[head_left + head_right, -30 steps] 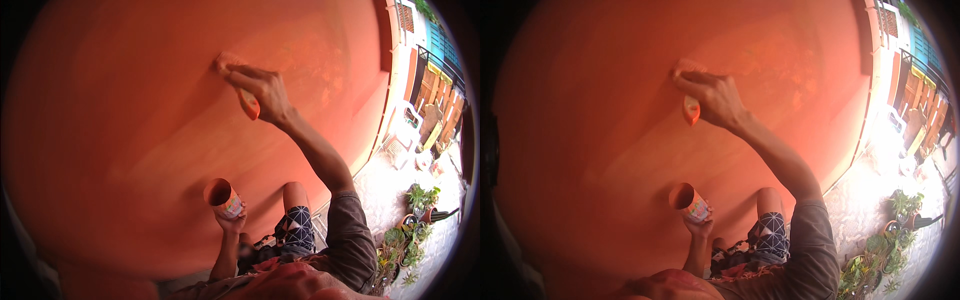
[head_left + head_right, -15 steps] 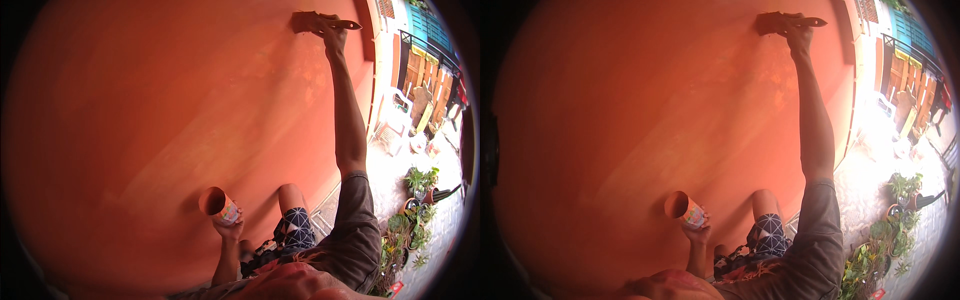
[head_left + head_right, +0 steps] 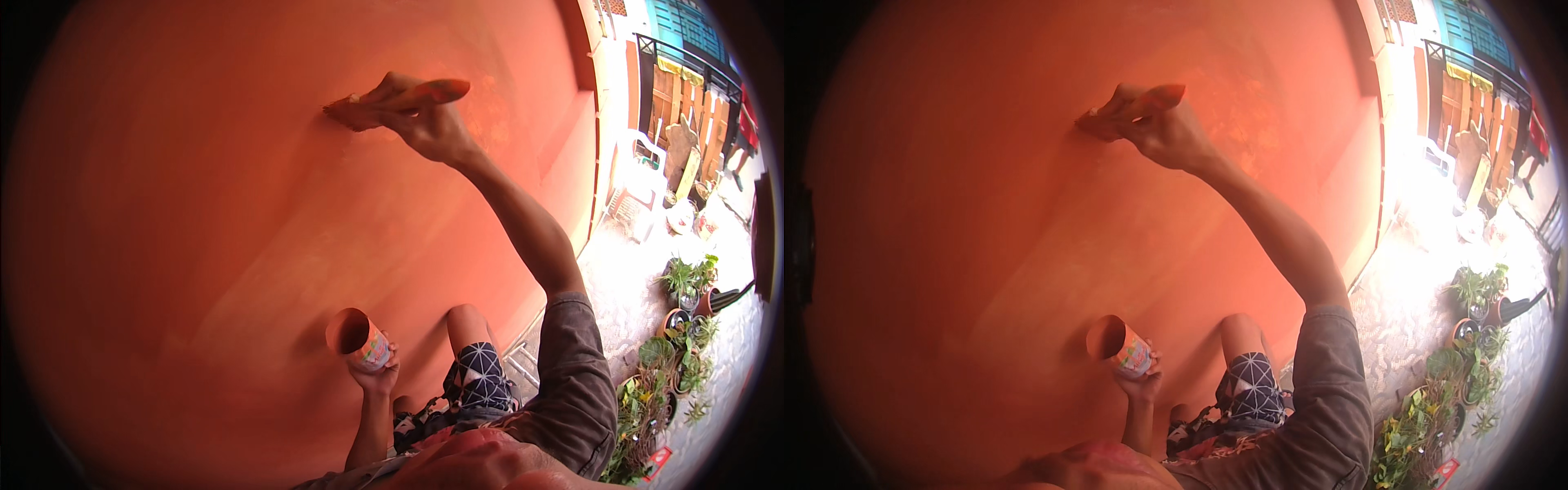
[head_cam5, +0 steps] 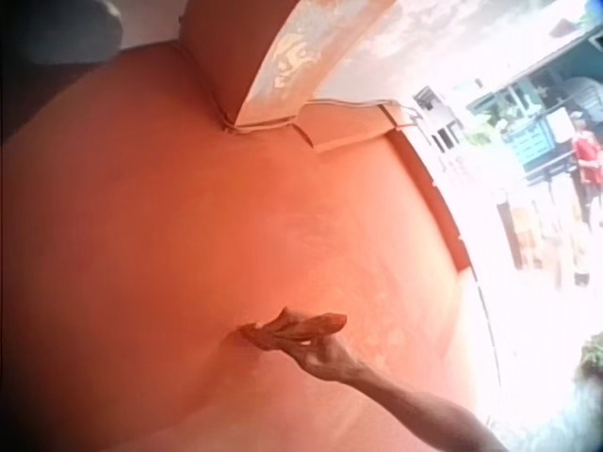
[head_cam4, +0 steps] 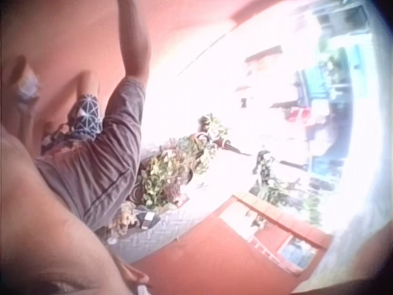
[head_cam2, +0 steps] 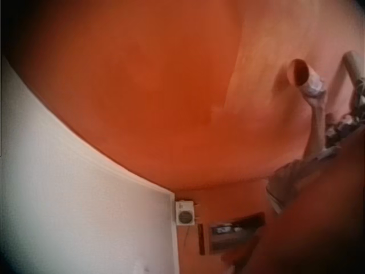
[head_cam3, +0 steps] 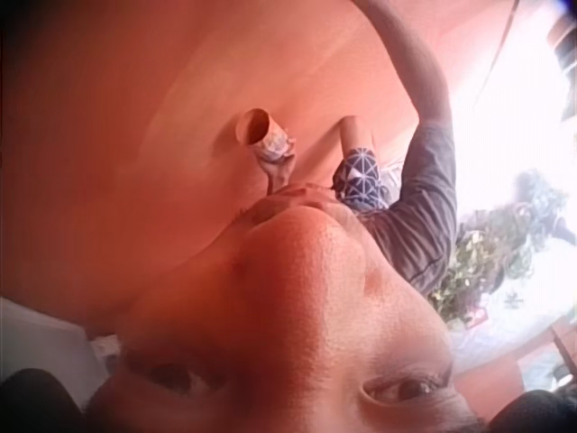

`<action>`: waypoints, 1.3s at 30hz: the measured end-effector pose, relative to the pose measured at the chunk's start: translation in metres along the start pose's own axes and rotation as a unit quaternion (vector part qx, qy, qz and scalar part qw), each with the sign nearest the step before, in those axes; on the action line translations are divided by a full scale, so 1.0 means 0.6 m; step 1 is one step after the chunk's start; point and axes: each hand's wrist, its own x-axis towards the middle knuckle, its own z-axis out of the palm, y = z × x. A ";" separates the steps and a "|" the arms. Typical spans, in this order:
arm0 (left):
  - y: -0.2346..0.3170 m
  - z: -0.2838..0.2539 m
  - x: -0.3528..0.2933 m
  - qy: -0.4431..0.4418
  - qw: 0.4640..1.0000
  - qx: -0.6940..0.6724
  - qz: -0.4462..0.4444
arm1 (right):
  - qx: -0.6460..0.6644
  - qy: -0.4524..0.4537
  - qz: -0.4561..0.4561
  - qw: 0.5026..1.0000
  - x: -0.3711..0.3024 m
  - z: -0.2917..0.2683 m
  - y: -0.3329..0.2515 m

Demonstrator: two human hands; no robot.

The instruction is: The person paints a ceiling with red paint using a brush and a small container. They repeatedly dip the brush into the container and apply paint in broad strokes across the ceiling surface.

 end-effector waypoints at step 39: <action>-0.005 0.017 -0.029 -0.013 0.999 -0.030 0.015 | -0.301 0.367 0.045 0.879 0.080 -0.263 0.137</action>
